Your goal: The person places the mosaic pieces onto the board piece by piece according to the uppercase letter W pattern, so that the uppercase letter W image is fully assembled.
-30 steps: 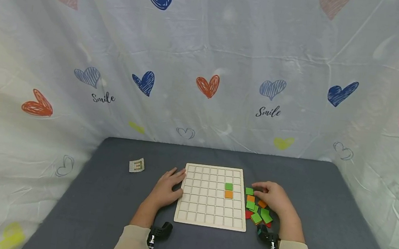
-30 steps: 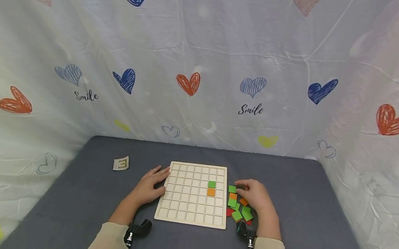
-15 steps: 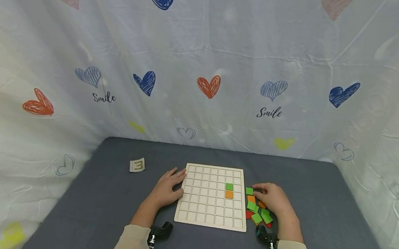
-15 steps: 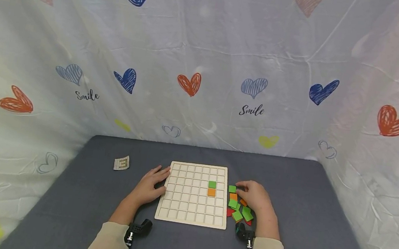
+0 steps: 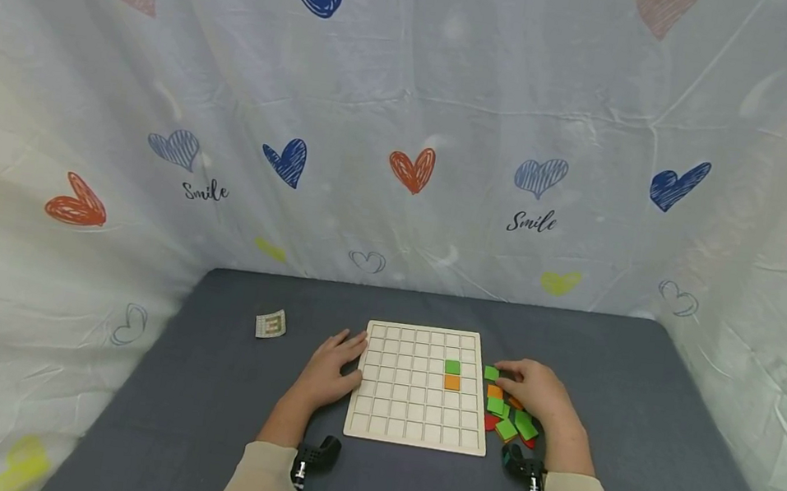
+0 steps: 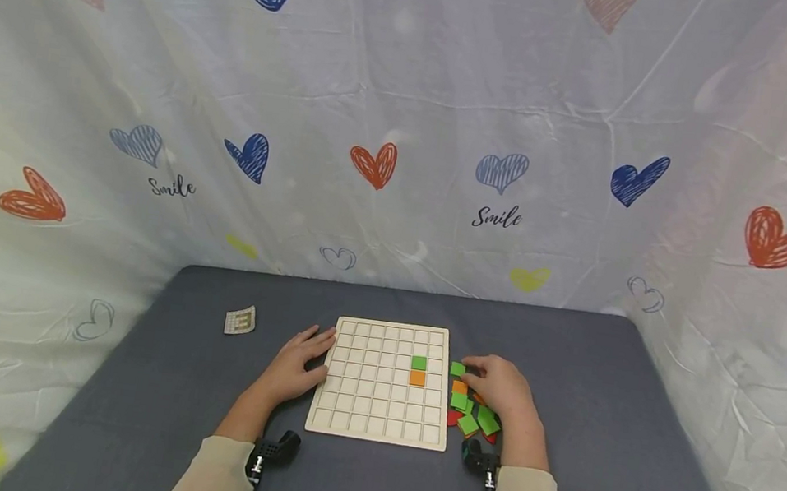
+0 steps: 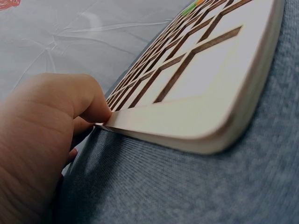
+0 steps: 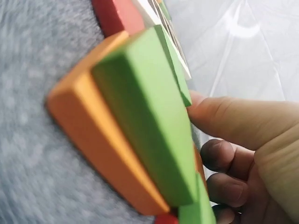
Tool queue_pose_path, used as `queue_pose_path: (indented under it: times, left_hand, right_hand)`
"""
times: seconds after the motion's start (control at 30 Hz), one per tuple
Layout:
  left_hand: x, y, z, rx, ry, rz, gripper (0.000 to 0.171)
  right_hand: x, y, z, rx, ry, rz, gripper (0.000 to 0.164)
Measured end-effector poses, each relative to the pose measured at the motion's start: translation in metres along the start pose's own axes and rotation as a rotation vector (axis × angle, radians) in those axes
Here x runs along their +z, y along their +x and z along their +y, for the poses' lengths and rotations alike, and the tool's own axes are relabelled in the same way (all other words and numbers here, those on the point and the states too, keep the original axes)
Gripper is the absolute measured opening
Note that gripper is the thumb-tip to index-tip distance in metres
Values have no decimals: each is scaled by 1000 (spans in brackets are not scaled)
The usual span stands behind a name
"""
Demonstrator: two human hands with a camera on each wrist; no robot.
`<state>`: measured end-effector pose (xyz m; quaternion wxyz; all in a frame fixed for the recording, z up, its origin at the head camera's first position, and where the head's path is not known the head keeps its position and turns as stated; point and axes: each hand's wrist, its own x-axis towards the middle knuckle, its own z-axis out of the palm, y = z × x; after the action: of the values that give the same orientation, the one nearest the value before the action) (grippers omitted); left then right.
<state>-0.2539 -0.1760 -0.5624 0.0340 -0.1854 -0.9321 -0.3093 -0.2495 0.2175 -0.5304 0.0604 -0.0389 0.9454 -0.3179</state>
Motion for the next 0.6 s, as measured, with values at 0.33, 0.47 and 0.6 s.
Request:
queue_pose_path:
  times: [0.33, 0.47, 0.6]
  left_hand:
    - [0, 0, 1, -3, -6, -2, 61]
    - [0, 0, 1, -4, -11, -4, 60]
    - [0, 0, 1, -6, -9, -2, 60]
  right_hand:
    - [-5, -4, 1, -4, 59, 0, 37]
    - [-10, -8, 0, -14, 105, 10, 36]
    - [-14, -12, -3, -28, 126, 16, 36]
